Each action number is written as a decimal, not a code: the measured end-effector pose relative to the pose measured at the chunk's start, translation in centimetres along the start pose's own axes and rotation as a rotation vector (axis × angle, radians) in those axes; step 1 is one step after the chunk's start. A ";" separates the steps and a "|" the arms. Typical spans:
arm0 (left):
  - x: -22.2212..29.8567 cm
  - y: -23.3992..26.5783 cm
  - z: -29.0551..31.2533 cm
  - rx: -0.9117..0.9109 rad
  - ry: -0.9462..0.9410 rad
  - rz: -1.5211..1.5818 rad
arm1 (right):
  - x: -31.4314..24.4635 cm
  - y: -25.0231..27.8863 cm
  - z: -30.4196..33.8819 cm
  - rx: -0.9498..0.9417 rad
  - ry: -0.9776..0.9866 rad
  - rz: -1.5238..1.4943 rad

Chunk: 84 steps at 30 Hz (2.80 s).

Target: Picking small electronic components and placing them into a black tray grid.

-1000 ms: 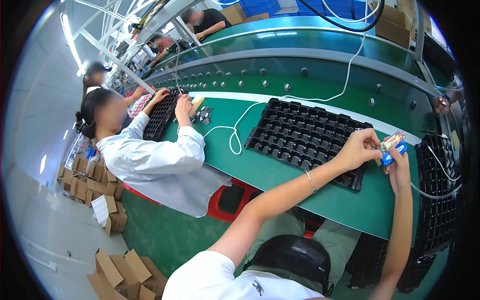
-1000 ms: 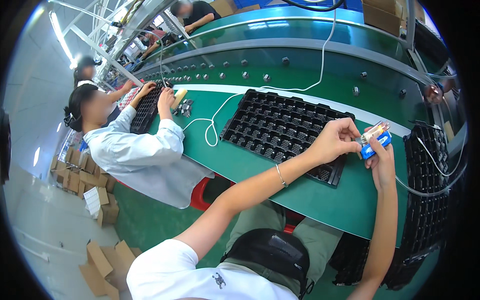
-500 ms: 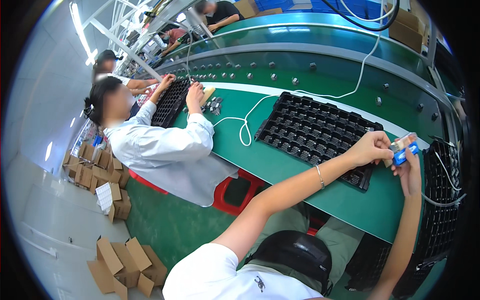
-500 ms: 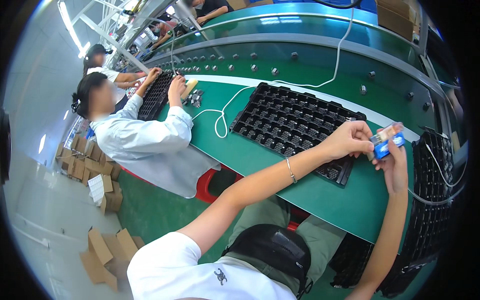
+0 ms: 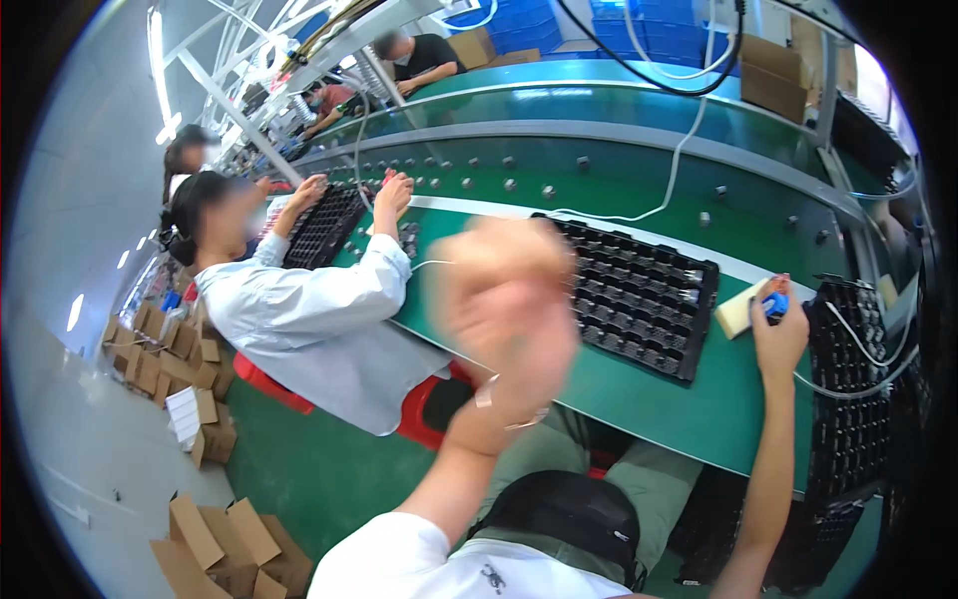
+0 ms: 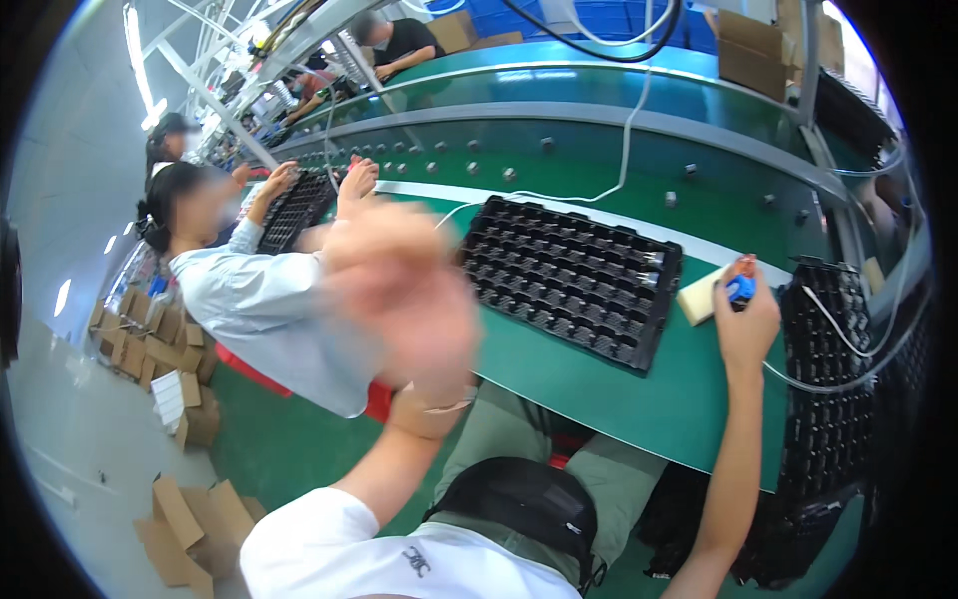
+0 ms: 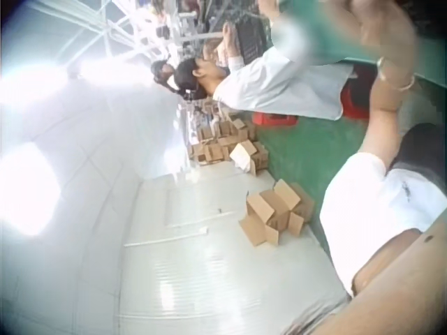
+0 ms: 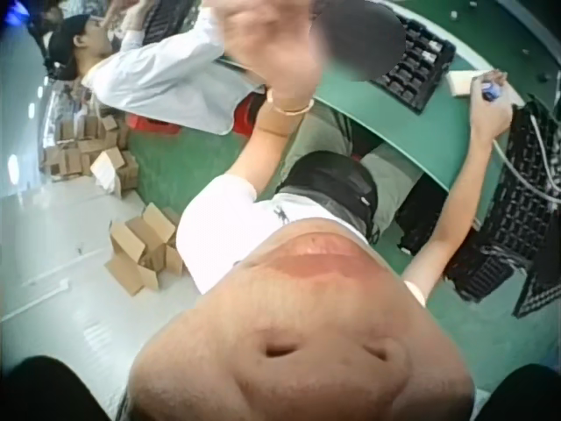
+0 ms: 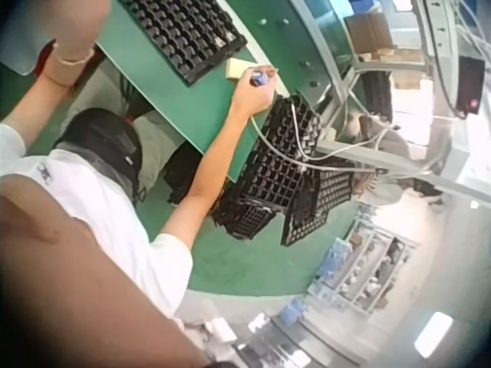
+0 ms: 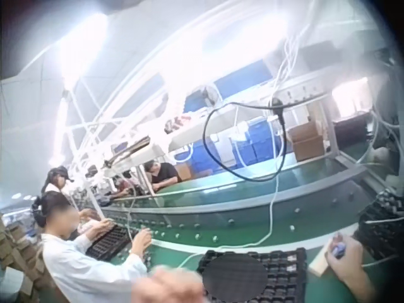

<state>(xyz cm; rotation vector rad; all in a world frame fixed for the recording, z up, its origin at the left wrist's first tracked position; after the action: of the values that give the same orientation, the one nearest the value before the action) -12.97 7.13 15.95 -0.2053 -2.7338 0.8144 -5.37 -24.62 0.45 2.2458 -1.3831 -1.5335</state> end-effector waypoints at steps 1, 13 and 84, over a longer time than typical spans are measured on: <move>3.9 -0.9 -2.2 -0.168 -0.143 -0.024 | 0.1 0.2 0.1 -0.050 -0.053 0.026; 22.1 -5.3 -6.8 -0.513 -0.739 -0.153 | -0.7 0.6 0.4 0.008 0.144 -0.125; -8.0 -0.3 9.2 -1.005 0.051 -0.695 | 2.4 -0.8 -0.1 -0.014 0.183 0.039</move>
<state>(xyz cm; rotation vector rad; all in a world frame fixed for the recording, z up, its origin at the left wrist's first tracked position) -8.23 0.42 6.98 0.4973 -2.5996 -0.7370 -4.55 -25.95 -1.61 2.2704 -1.3514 -1.2849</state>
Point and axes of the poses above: each hand's wrist, its own z-axis away from the middle knuckle, its own y-axis out of the back of the hand, x = y × z, the point moved 4 cm from there along -z, towards the middle knuckle, and after that the axes turned 6 degrees about -y, right-handed, at the moved point
